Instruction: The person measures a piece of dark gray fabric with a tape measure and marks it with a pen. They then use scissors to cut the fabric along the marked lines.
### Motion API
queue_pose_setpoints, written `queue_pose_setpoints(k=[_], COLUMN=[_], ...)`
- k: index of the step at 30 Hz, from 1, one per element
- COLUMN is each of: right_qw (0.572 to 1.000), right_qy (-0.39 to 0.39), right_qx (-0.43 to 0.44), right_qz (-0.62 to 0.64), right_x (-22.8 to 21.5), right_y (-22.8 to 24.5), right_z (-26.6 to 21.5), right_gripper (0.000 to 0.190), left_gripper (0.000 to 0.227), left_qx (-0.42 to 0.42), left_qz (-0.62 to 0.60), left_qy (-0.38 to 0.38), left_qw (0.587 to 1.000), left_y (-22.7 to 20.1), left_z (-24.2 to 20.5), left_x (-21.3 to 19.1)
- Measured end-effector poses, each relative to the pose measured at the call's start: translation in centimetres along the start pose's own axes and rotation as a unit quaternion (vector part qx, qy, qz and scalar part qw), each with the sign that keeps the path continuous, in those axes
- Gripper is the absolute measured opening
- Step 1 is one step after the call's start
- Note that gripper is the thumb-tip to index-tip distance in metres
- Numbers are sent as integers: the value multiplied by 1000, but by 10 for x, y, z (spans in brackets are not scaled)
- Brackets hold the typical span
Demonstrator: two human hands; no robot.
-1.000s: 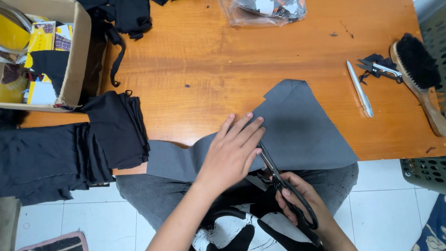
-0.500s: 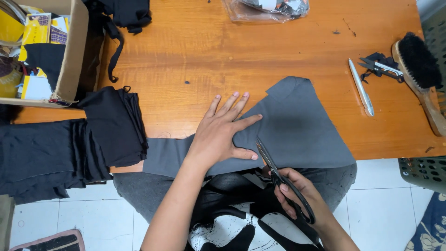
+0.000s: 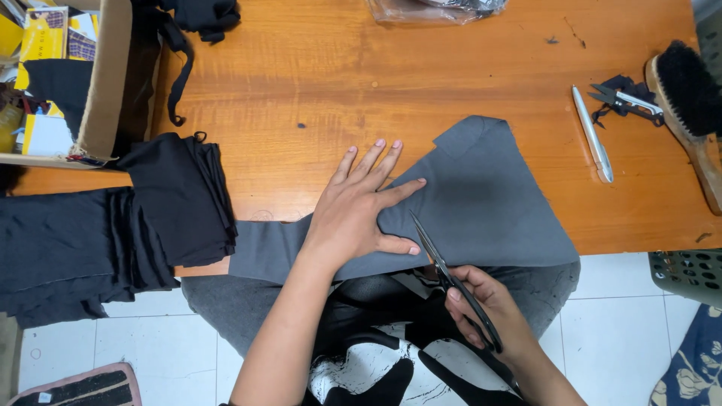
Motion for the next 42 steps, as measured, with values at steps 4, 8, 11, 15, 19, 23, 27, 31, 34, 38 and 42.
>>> queue_pose_setpoints(k=[4, 8, 11, 15, 19, 23, 27, 31, 34, 38, 42], right_qw=[1000, 1000, 1000, 1000, 999, 997, 998, 998, 999, 998, 998], right_qy=[-4, 9, 2, 18, 7, 7, -7, -21, -30, -38, -38], right_qx=[8, -6, -3, -20, 4, 2, 5, 6, 18, 41, 26], right_qz=[5, 8, 5, -15, 38, 74, 69, 56, 30, 15, 34], right_x=[-1, -1, 1, 5, 4, 5, 7, 8, 7, 2, 4], right_y=[-1, -4, -1, 7, 0, -3, -2, 2, 4, 0, 0], right_z=[0, 1, 0, -2, 0, 0, 1, 1, 1, 2, 2], right_gripper=[32, 31, 30, 32, 31, 27, 26, 25, 25, 25, 28], left_gripper=[80, 80, 81, 82, 83, 84, 84, 84, 83, 83, 83], left_qx=[-1, -2, -3, -4, -10, -11, -10, -12, -8, -6, -5], left_qz=[0, -3, 3, 2, 3, 8, 6, 3, 3, 0, 0], left_qy=[0, 0, -1, -2, 8, 11, 6, 11, 3, -2, -12], left_qw=[1000, 1000, 1000, 1000, 1000, 1000, 1000, 1000, 1000, 1000, 1000], left_y=[0, -1, 0, -1, -1, 0, -1, 0, 1, 0, 1], left_z=[0, 0, 0, 0, 1, 1, 1, 1, 0, 0, 1], left_x=[-1, -1, 0, -1, -1, 1, 0, 0, 1, 1, 2])
Point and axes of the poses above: each hand's wrist, its own z-axis towards the middle knuckle, its own x-axis out of the palm, y = z × x, the point moved 2 cm from there along z, towards the middle knuckle
